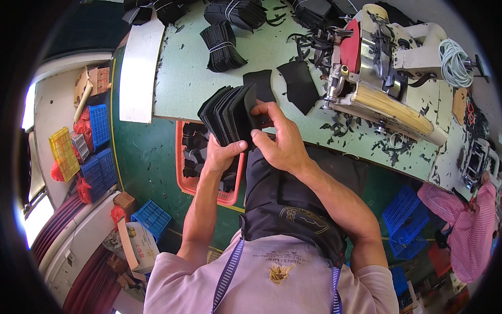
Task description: The recorder is using a skiving machine to thin the edges of black shoe upper components and organizing the pieces.
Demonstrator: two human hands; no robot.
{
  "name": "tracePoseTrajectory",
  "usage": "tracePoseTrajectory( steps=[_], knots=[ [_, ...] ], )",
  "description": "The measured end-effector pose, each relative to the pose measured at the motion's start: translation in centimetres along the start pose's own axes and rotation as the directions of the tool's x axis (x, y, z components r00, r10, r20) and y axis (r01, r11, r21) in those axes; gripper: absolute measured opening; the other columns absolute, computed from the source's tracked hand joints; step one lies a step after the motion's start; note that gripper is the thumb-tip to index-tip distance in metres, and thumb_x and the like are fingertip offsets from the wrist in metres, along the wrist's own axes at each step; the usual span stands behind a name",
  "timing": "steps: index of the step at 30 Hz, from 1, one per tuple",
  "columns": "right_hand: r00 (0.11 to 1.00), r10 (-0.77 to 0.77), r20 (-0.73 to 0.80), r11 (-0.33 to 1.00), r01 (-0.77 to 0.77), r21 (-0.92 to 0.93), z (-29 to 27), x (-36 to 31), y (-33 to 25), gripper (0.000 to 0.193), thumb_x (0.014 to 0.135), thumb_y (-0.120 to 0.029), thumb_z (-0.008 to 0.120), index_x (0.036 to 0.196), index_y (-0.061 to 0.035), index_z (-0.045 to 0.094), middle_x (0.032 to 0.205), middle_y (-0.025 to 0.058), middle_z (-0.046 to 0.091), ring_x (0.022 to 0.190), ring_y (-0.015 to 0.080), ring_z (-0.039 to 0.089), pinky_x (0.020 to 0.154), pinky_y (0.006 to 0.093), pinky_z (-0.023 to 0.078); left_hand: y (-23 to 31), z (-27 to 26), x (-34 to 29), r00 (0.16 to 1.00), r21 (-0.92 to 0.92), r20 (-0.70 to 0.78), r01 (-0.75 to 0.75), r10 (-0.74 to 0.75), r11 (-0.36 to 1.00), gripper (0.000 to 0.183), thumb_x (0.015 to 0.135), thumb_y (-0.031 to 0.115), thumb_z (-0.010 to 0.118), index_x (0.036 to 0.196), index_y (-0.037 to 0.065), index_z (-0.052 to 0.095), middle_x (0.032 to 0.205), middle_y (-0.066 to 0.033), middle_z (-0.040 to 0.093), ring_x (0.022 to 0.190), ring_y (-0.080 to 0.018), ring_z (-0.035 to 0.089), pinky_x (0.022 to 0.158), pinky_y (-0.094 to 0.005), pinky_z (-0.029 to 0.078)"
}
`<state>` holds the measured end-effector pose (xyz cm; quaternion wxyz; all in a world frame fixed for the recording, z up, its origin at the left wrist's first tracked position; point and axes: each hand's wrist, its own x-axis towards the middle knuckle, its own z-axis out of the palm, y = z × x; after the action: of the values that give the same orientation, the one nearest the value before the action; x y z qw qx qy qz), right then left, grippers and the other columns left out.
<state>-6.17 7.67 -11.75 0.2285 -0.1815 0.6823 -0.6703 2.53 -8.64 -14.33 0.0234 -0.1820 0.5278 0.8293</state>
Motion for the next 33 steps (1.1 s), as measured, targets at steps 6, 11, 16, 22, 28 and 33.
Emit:
tracePoseTrajectory(
  steps=[6, 11, 16, 22, 28, 33],
  knots=[
    [0.94, 0.208, -0.27, 0.955, -0.255, -0.151, -0.6, 0.0, 1.4, 0.025, 0.1, -0.01, 0.044, 0.119, 0.0019, 0.054, 0.084, 0.0207, 0.065, 0.068, 0.0261, 0.062, 0.066, 0.0406, 0.048, -0.8, -0.3, 0.8, 0.996, -0.264, -0.065, 0.036, -0.055, 0.964, 0.054, 0.075, 0.005, 0.07, 0.126, -0.002, 0.055, 0.114, -0.0102, 0.065, 0.103, -0.022, 0.064, 0.096, -0.0374, 0.05],
    [0.897, -0.162, -0.411, 0.798, -0.126, -0.589, -3.4, 3.3, 4.0, 0.034, 0.098, -0.012, 0.052, 0.129, 0.0009, 0.05, 0.11, 0.0254, 0.061, 0.096, 0.0413, 0.063, 0.085, 0.0453, 0.05, -1.2, -0.6, 1.1, 0.986, -0.582, -0.078, 0.077, -0.15, 0.809, 0.055, 0.076, 0.005, 0.061, 0.13, -0.003, 0.051, 0.121, -0.0159, 0.062, 0.111, -0.0315, 0.063, 0.099, -0.0455, 0.051],
    [0.871, -0.455, -0.187, 0.56, 0.116, -0.821, -2.4, 3.2, 2.2, 0.048, 0.091, -0.018, 0.068, 0.131, 0.0008, 0.05, 0.12, 0.0198, 0.058, 0.1, 0.0336, 0.06, 0.09, 0.0453, 0.046, -1.1, -0.2, 1.4, 0.985, -0.63, -0.038, 0.109, -0.171, 0.769, 0.057, 0.076, 0.007, 0.06, 0.132, -0.002, 0.05, 0.124, -0.0162, 0.061, 0.114, -0.0307, 0.062, 0.101, -0.0457, 0.049],
    [0.99, -0.017, -0.143, 0.926, -0.039, -0.377, 1.7, 0.6, 1.8, 0.039, 0.086, -0.02, 0.076, 0.114, 0.0012, 0.059, 0.098, 0.0137, 0.062, 0.085, 0.0269, 0.063, 0.071, 0.0365, 0.051, -2.1, -0.8, 1.4, 0.983, -0.613, -0.062, 0.1, -0.174, 0.784, 0.059, 0.076, 0.007, 0.063, 0.133, -0.002, 0.05, 0.125, -0.0156, 0.062, 0.115, -0.0304, 0.061, 0.102, -0.0458, 0.048],
    [0.955, 0.24, -0.177, 0.966, -0.253, -0.054, 1.4, 1.3, 3.6, 0.026, 0.086, -0.009, 0.074, 0.102, 0.0002, 0.056, 0.086, 0.0092, 0.062, 0.073, 0.0186, 0.063, 0.07, 0.0336, 0.052, -1.2, -1.0, 0.6, 0.977, -0.533, -0.183, -0.004, -0.111, 0.846, 0.055, 0.079, 0.011, 0.066, 0.131, -0.002, 0.051, 0.122, -0.0152, 0.063, 0.115, -0.0313, 0.061, 0.105, -0.0439, 0.047],
    [0.932, -0.208, -0.295, 0.847, 0.021, -0.532, 0.8, 3.9, 3.2, 0.034, 0.084, -0.019, 0.078, 0.102, -0.0006, 0.056, 0.091, 0.012, 0.062, 0.083, 0.0196, 0.063, 0.069, 0.0349, 0.051, -1.4, -3.3, -0.5, 0.968, -0.152, -0.245, 0.012, -0.049, 0.988, 0.053, 0.075, 0.004, 0.073, 0.125, -0.001, 0.054, 0.11, -0.0081, 0.064, 0.1, -0.0192, 0.064, 0.094, -0.035, 0.05]
  ],
)
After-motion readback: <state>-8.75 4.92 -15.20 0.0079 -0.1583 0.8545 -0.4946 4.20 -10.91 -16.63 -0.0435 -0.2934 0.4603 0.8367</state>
